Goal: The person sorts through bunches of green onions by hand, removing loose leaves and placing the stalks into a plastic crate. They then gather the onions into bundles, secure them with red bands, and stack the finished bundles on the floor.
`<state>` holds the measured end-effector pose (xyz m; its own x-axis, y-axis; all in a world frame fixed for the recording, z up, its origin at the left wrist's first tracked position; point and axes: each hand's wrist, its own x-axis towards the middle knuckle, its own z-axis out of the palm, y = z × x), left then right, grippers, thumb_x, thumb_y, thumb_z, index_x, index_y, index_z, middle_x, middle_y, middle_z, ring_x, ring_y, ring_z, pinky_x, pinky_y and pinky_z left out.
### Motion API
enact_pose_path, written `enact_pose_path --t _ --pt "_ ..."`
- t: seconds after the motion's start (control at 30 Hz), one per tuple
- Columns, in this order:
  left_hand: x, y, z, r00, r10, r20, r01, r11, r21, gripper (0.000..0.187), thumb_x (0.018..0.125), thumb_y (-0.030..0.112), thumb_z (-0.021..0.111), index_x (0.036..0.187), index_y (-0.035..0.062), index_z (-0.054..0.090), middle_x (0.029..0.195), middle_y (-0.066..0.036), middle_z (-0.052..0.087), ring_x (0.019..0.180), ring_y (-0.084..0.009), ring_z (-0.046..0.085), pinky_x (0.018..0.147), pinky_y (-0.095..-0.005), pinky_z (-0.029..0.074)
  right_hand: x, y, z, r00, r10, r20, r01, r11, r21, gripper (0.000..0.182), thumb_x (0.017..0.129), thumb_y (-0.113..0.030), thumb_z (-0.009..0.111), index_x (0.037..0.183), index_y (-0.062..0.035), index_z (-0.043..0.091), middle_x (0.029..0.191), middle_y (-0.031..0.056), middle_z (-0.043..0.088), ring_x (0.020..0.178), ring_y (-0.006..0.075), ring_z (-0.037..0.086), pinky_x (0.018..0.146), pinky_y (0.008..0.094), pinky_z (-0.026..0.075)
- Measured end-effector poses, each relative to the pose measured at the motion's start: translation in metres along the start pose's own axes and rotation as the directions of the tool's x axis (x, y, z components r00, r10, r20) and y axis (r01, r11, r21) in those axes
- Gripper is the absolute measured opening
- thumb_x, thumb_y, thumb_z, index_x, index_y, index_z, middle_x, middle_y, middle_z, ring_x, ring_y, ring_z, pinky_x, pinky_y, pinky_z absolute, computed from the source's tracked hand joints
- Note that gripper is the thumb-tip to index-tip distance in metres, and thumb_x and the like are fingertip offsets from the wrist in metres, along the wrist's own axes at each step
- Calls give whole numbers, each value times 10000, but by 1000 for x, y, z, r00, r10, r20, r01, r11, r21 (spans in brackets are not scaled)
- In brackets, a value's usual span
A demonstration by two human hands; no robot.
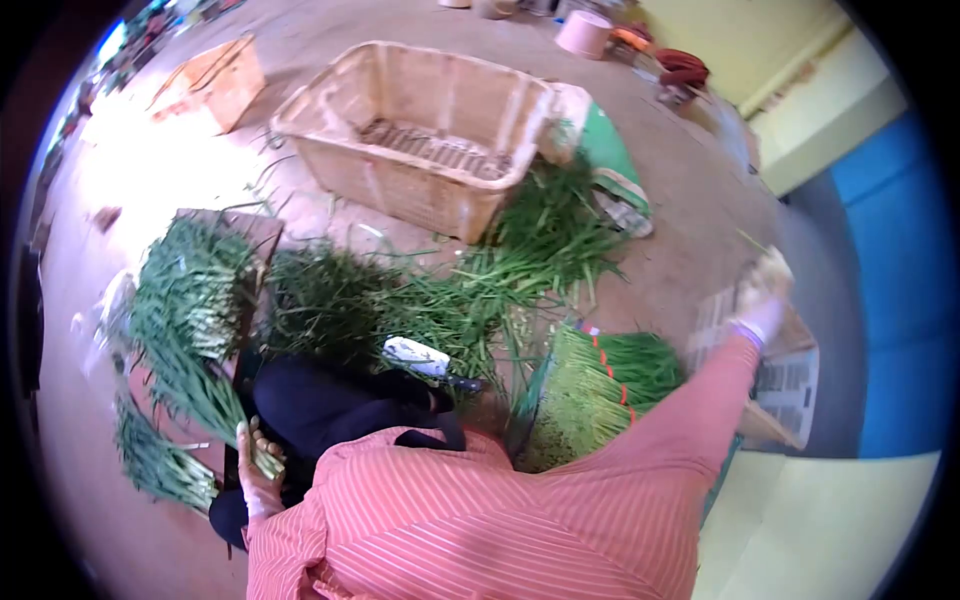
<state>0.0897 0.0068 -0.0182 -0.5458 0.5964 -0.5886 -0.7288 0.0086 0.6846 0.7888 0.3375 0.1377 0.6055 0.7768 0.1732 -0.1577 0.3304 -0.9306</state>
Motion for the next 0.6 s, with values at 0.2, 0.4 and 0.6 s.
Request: enact_pose_path --t 0.2,0.4,0.6 --pt "-19 3 24 1000 -1 19 2 997 -82 448 928 341 596 1264 60 501 711 71 449 579 -63 475 504 -243 425 -72 139 41 918 302 256 -233 935 -267 518 953 -360 497 1345 -23 461 1339 101 509 1178 163 502 952 271 398" --pt "-33 1 20 999 1 -43 -12 965 -263 325 869 263 696 1099 55 602 773 17 557 603 -77 542 543 -258 495 -319 173 281 88 600 795 -102 799 -592 524 925 -356 567 1303 4 517 1127 43 647 804 50 589 652 158 428" --pt "-55 -3 22 996 21 -90 -42 971 -234 241 857 233 708 978 112 539 745 -7 551 562 -113 536 518 -266 482 -466 144 360 -676 481 558 -120 675 -728 582 939 -333 576 1379 9 405 1232 107 602 936 100 623 777 226 492"
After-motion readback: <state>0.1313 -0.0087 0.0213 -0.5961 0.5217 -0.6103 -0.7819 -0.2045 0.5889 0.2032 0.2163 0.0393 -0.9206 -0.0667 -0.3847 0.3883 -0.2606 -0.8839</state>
